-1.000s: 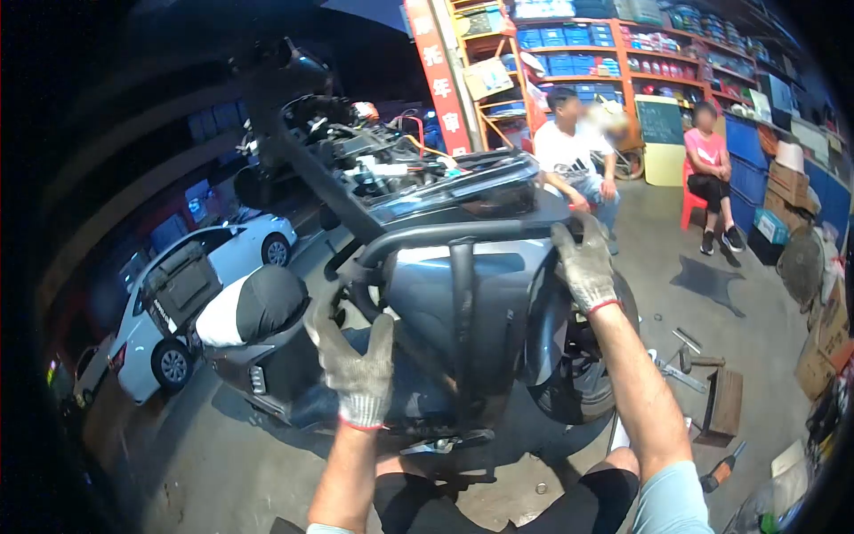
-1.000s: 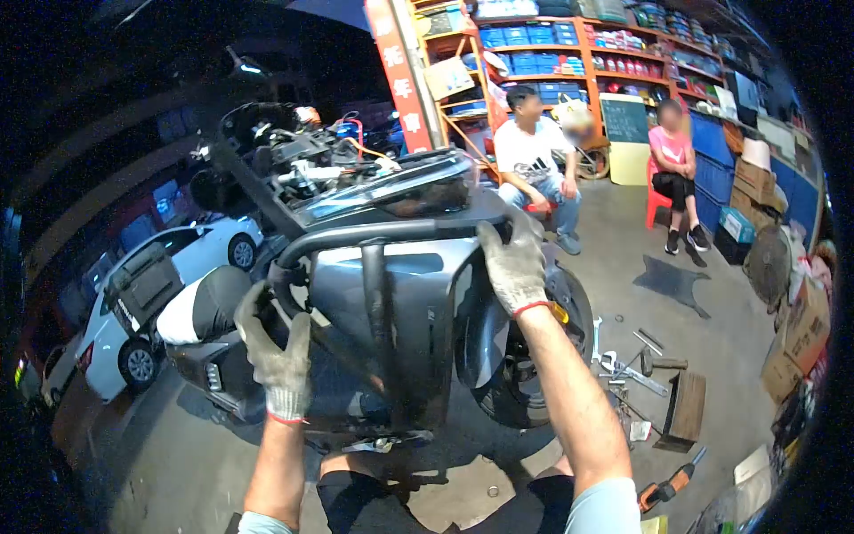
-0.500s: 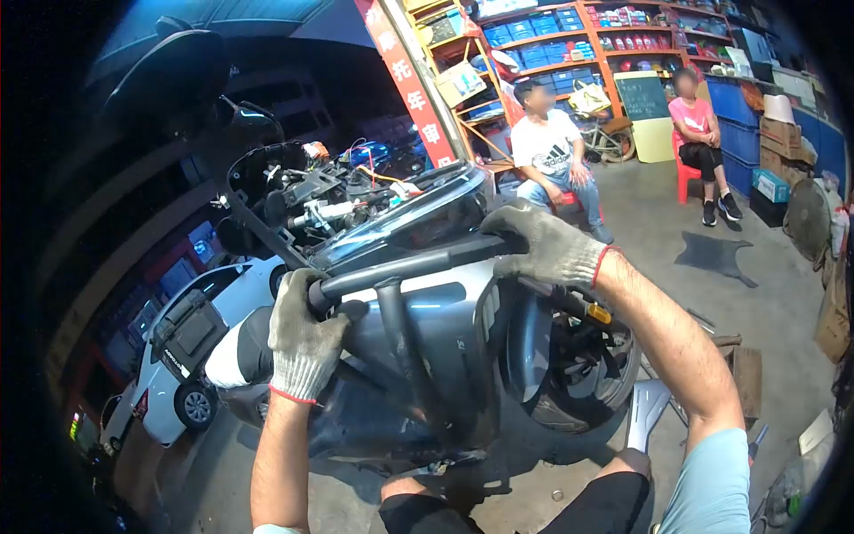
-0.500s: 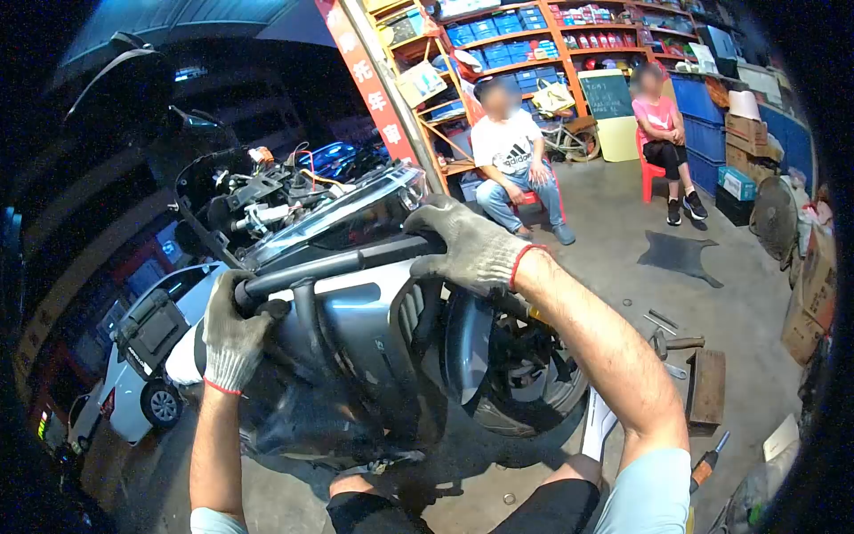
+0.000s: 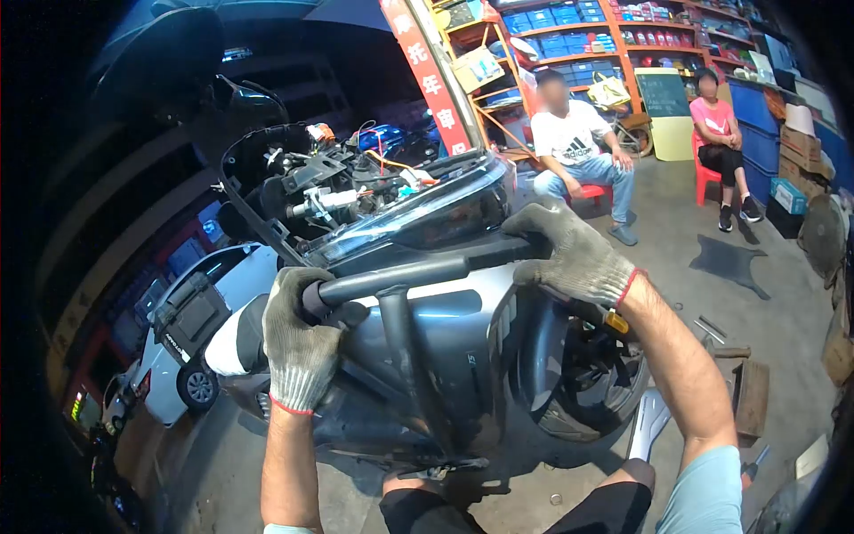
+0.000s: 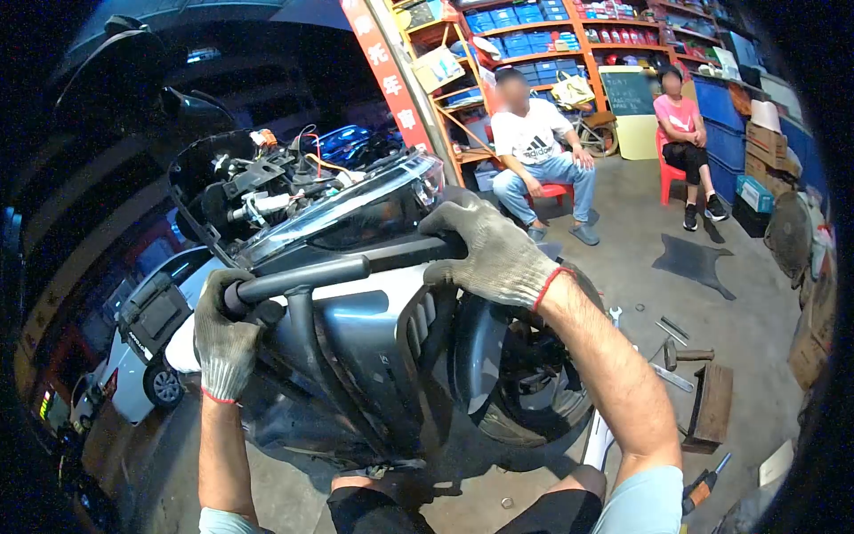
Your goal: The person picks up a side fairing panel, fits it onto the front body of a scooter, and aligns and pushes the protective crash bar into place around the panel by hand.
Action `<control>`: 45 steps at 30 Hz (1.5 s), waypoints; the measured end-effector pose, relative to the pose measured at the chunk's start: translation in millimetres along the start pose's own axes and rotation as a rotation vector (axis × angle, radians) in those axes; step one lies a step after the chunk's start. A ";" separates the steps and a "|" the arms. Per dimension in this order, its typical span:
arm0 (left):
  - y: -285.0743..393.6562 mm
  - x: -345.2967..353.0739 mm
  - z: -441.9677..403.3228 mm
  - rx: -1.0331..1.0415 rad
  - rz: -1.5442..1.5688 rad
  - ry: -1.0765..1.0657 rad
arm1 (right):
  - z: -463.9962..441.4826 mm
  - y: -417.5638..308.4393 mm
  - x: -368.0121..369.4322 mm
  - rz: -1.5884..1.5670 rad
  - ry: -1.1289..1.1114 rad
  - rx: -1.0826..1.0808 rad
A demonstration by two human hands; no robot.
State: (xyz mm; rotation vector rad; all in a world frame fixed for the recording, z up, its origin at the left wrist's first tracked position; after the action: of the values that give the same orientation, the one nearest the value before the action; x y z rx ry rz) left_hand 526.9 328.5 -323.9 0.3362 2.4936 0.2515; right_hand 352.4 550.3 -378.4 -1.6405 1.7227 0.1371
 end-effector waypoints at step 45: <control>-2.8 -8.0 1.4 0.013 0.015 0.057 | 30.6 -99.3 48.2 -0.229 0.381 -0.533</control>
State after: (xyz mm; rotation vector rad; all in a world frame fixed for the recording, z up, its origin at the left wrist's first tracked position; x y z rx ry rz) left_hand 533.5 323.6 -321.4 0.3576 2.5507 0.2536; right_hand 459.2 510.0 -387.7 -2.3692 1.8592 0.1961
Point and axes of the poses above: each hand's wrist, its own z-axis away from the middle knuckle, its own x-axis out of the palm, y = z × x, the point moved 9 cm from there along -z, towards the middle knuckle, and after that the axes turned 4 degrees about -y, right-handed, at the moved point
